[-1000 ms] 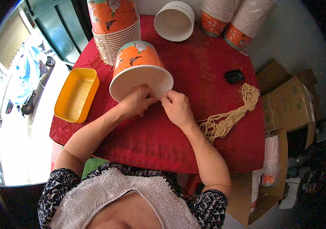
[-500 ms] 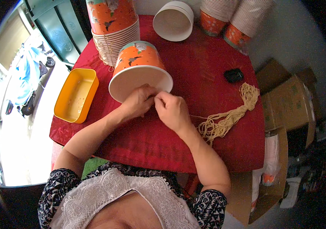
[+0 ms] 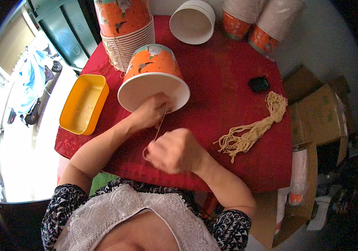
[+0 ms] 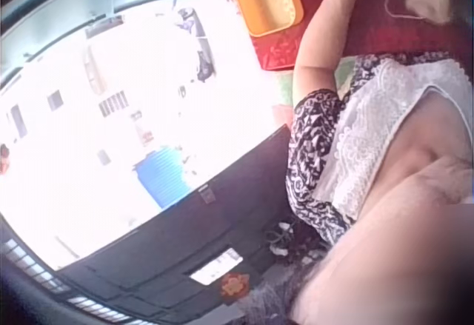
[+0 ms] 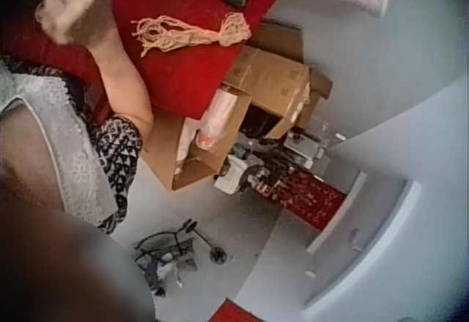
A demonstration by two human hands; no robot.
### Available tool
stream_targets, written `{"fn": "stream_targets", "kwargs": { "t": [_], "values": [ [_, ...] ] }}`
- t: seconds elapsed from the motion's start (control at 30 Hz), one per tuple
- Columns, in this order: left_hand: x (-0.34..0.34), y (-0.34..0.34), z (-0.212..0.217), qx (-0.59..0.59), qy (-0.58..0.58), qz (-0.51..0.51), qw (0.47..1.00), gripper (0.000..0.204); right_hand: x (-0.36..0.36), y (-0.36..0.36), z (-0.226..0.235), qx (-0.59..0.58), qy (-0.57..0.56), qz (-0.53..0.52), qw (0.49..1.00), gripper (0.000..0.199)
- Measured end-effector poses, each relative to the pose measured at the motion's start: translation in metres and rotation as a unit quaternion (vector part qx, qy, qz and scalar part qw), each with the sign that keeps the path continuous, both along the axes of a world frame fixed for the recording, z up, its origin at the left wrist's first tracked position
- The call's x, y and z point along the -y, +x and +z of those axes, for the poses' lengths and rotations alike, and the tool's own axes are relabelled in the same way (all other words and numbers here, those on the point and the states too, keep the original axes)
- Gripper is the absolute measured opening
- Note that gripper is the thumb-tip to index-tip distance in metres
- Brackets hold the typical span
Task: Threading and tying string through pre-punched holes in paper buckets to create handles.
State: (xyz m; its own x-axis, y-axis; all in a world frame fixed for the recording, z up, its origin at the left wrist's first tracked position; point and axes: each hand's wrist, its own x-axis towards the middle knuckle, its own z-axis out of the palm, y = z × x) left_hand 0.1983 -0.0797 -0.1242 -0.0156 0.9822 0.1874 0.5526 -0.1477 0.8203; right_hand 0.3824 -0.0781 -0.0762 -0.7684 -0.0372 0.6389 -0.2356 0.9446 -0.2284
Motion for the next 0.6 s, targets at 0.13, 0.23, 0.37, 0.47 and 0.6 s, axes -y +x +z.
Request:
{"fn": "stream_targets", "kwargs": {
  "t": [0.13,0.23,0.37,0.47,0.6],
  "values": [
    [0.000,0.000,0.002,-0.034,0.050,-0.009,0.998,0.018,-0.022,-0.006,-0.021,-0.021,-0.088,-0.291,0.952,0.005],
    [0.000,0.001,0.004,-0.018,0.017,0.005,1.000,0.019,-0.033,-0.007,-0.028,0.015,-0.118,-0.353,0.928,0.012],
    [0.000,0.000,0.002,-0.016,0.034,-0.001,0.999,0.019,-0.038,-0.012,-0.034,0.031,-0.099,-0.331,0.938,0.016],
    [0.003,0.005,0.014,0.029,-0.008,-0.004,1.000,0.019,-0.043,-0.016,-0.043,0.046,-0.109,-0.336,0.935,0.014],
    [0.003,0.004,0.016,0.071,-0.069,0.000,0.995,0.020,-0.047,-0.020,-0.045,0.063,-0.120,-0.339,0.931,0.009]
  ]
}}
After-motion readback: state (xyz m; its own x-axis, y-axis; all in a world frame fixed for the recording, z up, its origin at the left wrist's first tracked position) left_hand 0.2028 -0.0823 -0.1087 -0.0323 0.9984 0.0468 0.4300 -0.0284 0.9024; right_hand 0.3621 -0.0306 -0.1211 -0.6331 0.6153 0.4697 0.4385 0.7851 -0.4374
